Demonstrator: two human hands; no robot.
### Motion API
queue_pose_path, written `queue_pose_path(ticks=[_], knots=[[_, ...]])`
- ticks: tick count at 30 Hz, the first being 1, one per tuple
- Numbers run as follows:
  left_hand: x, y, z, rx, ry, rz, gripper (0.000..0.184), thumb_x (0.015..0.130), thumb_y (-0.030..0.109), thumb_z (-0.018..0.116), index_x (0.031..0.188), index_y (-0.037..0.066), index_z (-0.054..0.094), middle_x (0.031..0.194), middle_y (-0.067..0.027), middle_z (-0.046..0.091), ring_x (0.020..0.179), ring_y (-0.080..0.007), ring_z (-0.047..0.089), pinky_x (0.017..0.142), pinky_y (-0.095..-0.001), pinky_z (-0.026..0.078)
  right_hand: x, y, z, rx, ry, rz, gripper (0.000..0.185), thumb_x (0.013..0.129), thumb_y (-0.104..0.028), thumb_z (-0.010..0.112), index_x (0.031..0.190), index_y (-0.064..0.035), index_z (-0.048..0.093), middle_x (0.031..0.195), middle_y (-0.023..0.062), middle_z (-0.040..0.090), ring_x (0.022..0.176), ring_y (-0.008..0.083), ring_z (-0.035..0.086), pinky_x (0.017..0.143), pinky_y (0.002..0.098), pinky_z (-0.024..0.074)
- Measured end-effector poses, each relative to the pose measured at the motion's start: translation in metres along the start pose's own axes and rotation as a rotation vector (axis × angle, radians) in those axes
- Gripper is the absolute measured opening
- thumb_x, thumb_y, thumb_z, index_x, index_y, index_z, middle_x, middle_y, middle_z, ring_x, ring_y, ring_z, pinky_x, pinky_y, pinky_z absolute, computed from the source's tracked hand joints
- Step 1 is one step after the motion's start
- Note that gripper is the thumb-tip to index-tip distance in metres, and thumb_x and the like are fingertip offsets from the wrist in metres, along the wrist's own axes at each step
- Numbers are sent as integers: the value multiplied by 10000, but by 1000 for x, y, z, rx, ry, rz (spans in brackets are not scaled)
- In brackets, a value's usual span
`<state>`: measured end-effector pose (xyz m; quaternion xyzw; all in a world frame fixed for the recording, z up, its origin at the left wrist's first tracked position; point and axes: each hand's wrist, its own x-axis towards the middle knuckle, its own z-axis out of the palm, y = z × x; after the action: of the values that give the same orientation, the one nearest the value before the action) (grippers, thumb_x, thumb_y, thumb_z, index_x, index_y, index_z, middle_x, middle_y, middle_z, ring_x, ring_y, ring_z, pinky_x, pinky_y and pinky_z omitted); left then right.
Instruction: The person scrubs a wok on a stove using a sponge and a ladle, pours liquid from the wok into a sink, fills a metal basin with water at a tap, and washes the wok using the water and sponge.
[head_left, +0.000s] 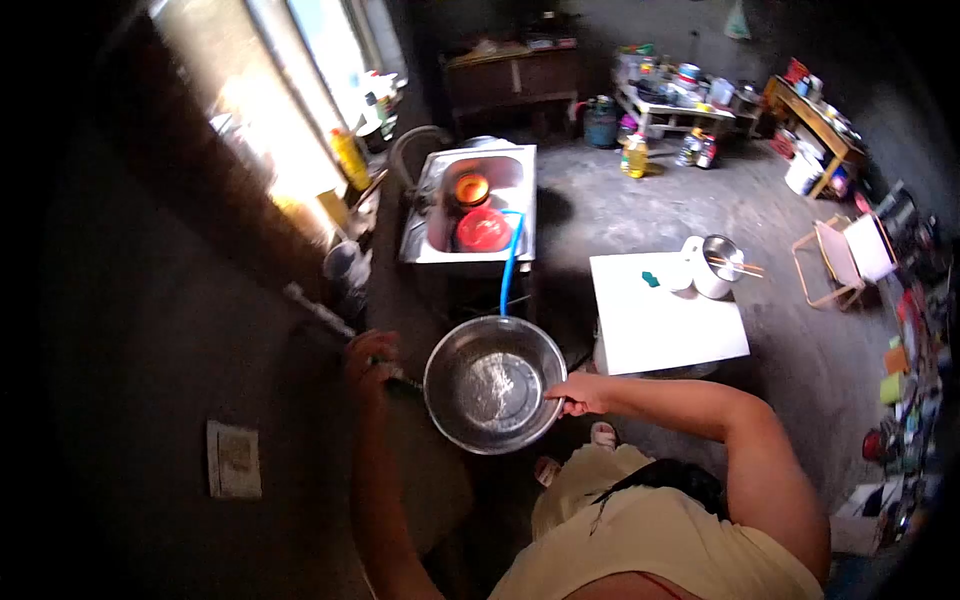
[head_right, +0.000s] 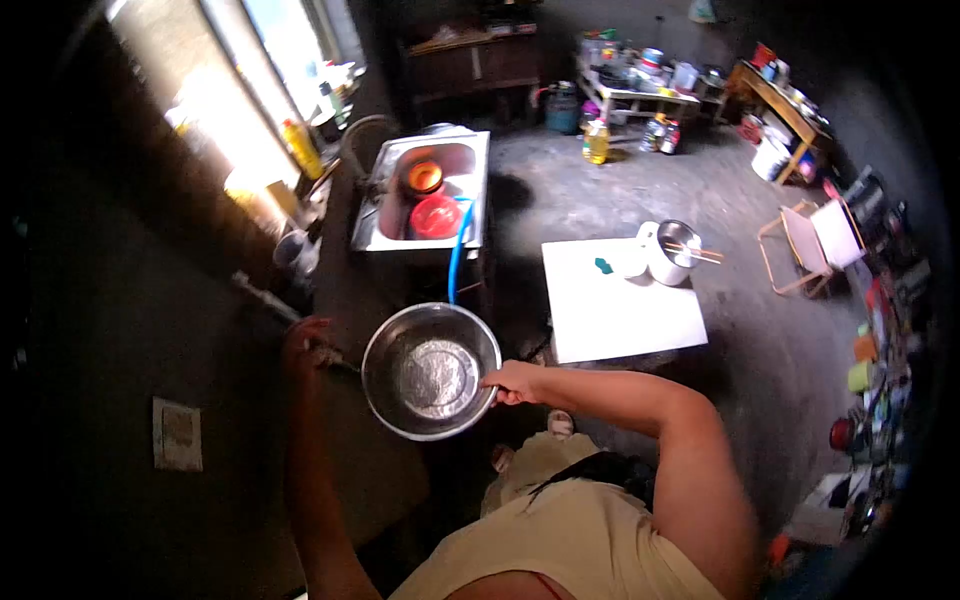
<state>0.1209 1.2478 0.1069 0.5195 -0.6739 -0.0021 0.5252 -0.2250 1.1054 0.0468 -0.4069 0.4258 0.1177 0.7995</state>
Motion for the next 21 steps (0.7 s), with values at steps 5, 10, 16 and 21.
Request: queue_pose_path(ticks=[5,10,16,21], knots=[[-14,9,22,-126,178,-392,262,686,94,457,931,45,535,1176,-136,468,1019,-261,486,869,-426,382,-65,25,-47,-1,74,97,234,790,-207,596,737,20,573,519,68,512,360,52,362,302,172,245],[3,76,64,272,355,-333,399,767,111,448,1160,49,457,1224,-116,423,1116,-262,419,912,-395,360,-141,67,-98,218,255,-76,208,768,-189,615,677,-16,542,486,28,462,342,46,330,302,180,226],[-28,157,201,-192,385,-517,386,824,111,472,1201,47,414,1194,-115,447,992,-221,492,853,-356,405,-228,145,-198,502,377,-262,175,750,-111,622,656,-27,501,553,33,461,403,45,364,312,182,229],[-40,217,342,-463,369,-636,402,815,213,554,1168,57,441,1152,-84,455,841,-166,547,719,-282,436,-316,221,-284,595,533,-328,205,746,-94,626,644,-21,464,606,69,484,421,50,381,315,180,242]])
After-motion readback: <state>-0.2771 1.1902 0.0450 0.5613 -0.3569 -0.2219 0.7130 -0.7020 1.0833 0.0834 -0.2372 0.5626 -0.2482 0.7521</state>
